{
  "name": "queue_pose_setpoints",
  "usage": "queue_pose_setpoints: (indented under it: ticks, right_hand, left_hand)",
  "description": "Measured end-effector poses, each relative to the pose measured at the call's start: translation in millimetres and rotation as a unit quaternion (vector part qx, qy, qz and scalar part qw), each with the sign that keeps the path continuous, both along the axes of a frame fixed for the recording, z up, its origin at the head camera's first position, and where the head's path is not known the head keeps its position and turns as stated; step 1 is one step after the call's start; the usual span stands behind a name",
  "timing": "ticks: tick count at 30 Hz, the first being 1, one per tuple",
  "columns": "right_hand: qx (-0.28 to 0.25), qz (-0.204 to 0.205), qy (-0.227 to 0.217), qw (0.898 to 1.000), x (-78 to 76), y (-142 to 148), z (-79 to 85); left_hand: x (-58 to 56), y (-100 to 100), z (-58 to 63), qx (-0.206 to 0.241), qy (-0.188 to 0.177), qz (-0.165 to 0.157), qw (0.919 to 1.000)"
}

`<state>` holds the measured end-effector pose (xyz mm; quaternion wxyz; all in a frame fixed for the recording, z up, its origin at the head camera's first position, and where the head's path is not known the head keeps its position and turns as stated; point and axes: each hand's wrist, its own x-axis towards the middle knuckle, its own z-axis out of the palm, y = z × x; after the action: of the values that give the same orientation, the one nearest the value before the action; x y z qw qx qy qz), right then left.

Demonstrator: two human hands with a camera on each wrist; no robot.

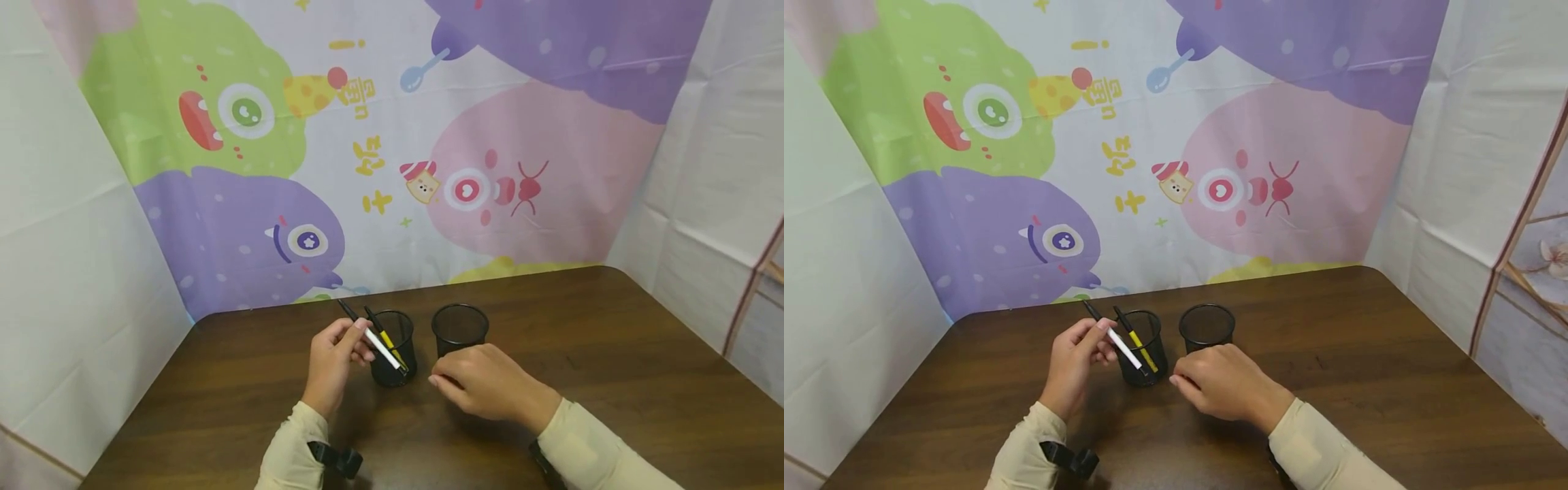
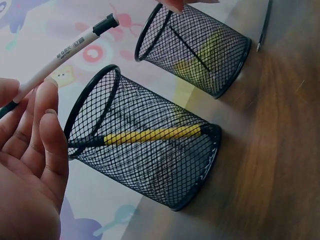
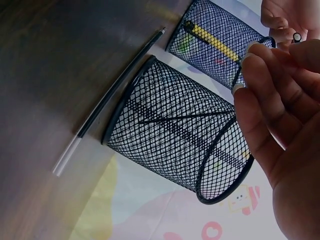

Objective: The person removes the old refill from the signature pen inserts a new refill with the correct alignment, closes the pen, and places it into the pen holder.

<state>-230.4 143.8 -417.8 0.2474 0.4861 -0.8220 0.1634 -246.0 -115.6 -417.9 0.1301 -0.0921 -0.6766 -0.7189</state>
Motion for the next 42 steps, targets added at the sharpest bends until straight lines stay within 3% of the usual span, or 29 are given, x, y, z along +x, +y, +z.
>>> queue_pose_setpoints:
  ticks: [14, 26, 34, 42]
  right_hand:
    - [0.008, -0.004, -0.005, 1.000, 0.7, -3, -2.6]
    - [0.011, 0.000, 0.004, 1.000, -0.1, -2, -0.1]
    - [0.008, -0.007, -0.023, 1.000, 2.8, 0, 2.8]
    - [0.013, -0.006, -0.042, 0.999, 3.2, -3, -2.5]
  left_hand:
    - [-7.6, -8, 2.4, 0.052, -0.027, 0.035, 0.9977]
    - [-16.3, -9, 7.2, 0.074, -0.010, 0.059, 0.9954]
    - [-19.4, -6, 9.8, 0.065, 0.007, 0.061, 0.9960]
    - [-21.2, -13, 6.5, 0.016, 0.026, 0.074, 0.9968]
